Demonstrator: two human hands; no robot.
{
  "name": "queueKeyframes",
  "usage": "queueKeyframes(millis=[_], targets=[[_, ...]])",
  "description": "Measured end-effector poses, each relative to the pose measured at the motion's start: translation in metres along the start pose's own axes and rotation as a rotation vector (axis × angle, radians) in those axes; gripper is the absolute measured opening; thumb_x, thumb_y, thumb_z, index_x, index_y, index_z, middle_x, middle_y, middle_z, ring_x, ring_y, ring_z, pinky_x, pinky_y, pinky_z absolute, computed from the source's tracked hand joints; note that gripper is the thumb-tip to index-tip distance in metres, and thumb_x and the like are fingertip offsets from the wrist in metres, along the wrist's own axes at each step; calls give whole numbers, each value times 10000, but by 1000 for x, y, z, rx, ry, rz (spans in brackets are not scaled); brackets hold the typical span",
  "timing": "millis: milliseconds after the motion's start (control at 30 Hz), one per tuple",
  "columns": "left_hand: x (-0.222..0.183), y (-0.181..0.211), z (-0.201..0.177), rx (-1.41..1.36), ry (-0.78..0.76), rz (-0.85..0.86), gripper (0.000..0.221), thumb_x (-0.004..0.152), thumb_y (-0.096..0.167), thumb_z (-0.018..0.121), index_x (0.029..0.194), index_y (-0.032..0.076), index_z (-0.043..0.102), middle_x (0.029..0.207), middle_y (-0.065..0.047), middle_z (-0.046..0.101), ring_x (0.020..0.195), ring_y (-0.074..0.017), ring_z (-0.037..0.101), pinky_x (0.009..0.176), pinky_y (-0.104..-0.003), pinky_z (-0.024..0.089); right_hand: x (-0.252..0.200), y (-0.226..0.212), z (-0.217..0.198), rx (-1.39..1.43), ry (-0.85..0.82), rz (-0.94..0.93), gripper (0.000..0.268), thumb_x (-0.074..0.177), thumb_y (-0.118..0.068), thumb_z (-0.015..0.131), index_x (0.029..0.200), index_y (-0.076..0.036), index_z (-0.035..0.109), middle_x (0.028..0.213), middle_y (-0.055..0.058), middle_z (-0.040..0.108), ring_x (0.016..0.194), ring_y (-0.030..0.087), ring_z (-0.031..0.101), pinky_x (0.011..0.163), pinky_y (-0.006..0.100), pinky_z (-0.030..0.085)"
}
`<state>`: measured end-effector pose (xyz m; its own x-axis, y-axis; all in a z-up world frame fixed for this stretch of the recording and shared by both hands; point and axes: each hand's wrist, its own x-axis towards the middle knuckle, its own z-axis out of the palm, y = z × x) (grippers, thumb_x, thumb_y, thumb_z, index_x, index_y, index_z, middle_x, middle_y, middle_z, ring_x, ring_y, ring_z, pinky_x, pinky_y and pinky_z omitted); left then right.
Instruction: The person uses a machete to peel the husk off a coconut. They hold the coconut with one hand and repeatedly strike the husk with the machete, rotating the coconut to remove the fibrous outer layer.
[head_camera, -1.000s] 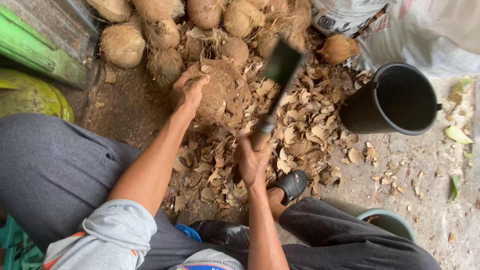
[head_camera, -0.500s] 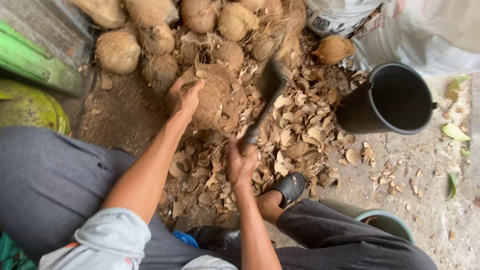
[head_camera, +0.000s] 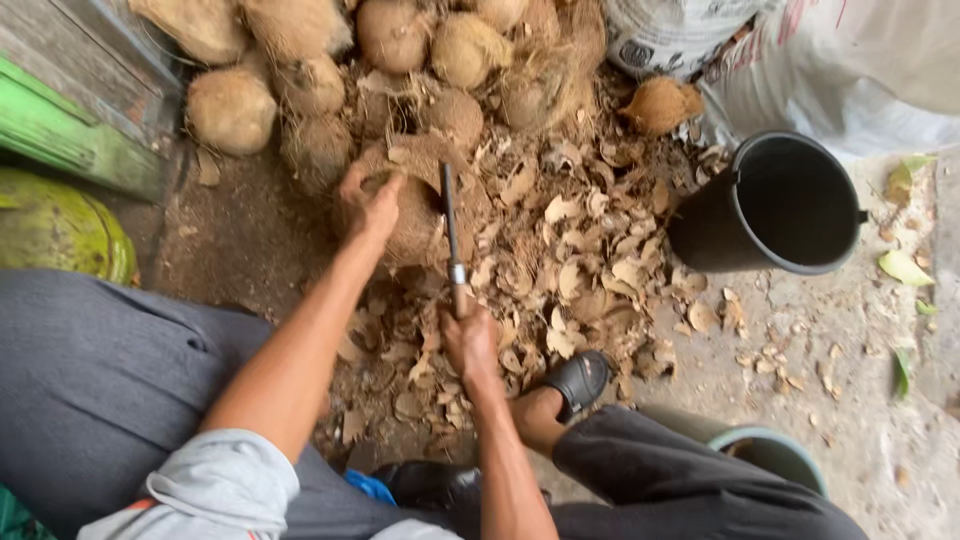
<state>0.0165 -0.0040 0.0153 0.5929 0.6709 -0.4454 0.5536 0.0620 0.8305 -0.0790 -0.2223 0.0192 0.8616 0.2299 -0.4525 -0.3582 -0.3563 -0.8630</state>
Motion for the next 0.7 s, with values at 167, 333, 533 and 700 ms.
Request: queueKeyframes(millis=[167, 333, 533, 700], targets=[[-2, 11, -1, 58, 15, -96, 529, 879, 432, 786, 1270, 105, 646, 937, -25, 664, 756, -153, 589, 676, -359, 508, 2, 6, 10, 345, 116, -221, 264, 991, -238, 685, 858, -13, 640, 584, 46, 595, 362, 99, 480, 295, 270, 444], [-7, 5, 1, -24, 86, 205, 621, 849, 410, 842, 1313, 99, 571, 1198, -30, 588, 979, -146, 573, 734, -390, 519, 17, 19, 7, 15, 44, 109, 226, 1031, -248, 651, 973, -30, 638, 639, 40, 593, 406, 100, 452, 331, 265, 397], [4, -33, -24, -28, -102, 39, 567, 911, 500, 761, 1198, 25, 648, 1186, -266, 648, 904, -274, 577, 796, -481, 531, 8, 44, 15, -110, -22, 265, 341, 1023, -311, 588, 1234, -43, 576, 692, 40, 579, 444, 97, 456, 360, 279, 399], [24, -41, -27, -67, -57, -10, 466, 844, 537, 684, 1066, 126, 696, 1091, -134, 674, 993, -243, 632, 863, -541, 529, 19, 27, 15, -106, -19, 162, 343, 1012, -302, 591, 1281, -92, 558, 714, 17, 603, 472, 77, 475, 383, 252, 435]])
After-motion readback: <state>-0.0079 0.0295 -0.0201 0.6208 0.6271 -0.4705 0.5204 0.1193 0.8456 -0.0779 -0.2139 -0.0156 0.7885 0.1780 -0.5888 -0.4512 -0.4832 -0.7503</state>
